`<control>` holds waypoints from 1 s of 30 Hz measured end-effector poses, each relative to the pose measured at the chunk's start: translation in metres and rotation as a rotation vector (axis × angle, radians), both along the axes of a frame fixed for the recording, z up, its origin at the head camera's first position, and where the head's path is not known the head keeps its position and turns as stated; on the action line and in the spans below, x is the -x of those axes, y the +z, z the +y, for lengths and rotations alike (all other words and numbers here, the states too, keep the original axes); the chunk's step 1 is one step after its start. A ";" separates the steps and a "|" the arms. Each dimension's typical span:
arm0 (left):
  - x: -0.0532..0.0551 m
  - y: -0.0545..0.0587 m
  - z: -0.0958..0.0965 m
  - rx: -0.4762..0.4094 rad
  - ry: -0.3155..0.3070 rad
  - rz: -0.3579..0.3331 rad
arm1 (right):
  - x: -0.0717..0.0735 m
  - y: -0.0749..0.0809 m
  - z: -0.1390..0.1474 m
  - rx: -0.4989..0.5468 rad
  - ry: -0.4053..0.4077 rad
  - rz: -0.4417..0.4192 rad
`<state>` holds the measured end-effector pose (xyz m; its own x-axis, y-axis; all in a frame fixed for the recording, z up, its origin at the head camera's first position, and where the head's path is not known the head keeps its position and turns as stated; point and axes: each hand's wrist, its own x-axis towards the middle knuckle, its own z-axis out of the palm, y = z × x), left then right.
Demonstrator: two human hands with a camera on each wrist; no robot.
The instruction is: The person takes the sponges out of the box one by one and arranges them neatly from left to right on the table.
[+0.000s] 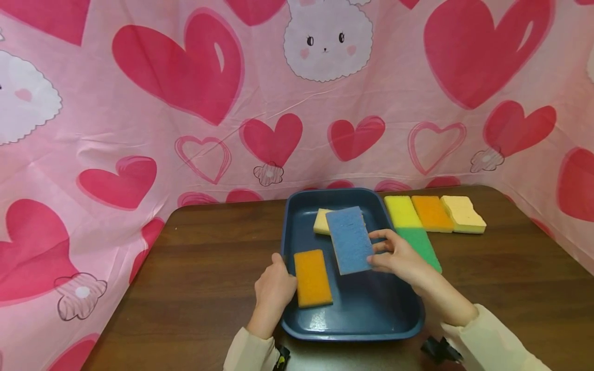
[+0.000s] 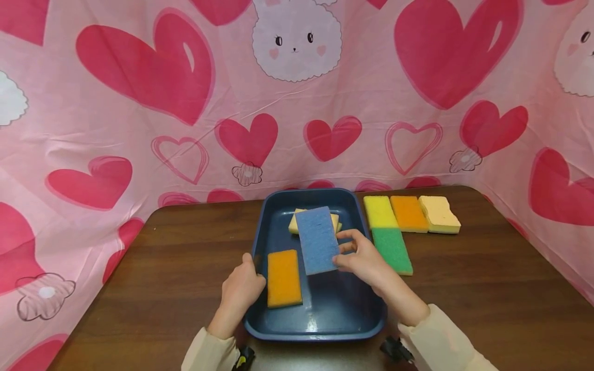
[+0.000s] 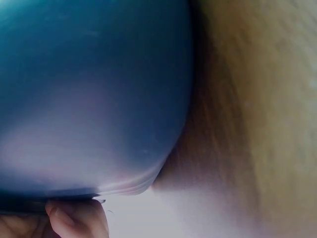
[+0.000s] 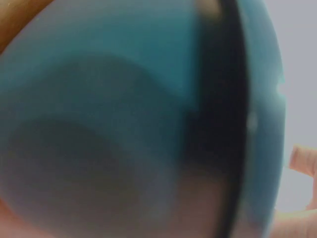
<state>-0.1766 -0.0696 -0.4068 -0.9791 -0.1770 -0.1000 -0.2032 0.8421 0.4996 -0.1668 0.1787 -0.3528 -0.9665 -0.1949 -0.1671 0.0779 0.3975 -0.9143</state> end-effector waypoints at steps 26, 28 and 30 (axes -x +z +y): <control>0.000 0.000 0.001 -0.001 0.009 -0.007 | 0.009 -0.007 0.051 -0.021 -0.115 -0.025; 0.000 0.001 0.001 -0.002 0.010 -0.007 | 0.009 -0.007 0.055 -0.027 -0.121 -0.026; -0.001 0.001 0.002 -0.003 0.009 -0.006 | 0.010 -0.007 0.058 -0.031 -0.130 -0.025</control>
<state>-0.1761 -0.0681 -0.4059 -0.9768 -0.1857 -0.1065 -0.2140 0.8389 0.5004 -0.1764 0.2369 -0.3603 -0.9786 -0.0632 -0.1958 0.1534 0.4105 -0.8989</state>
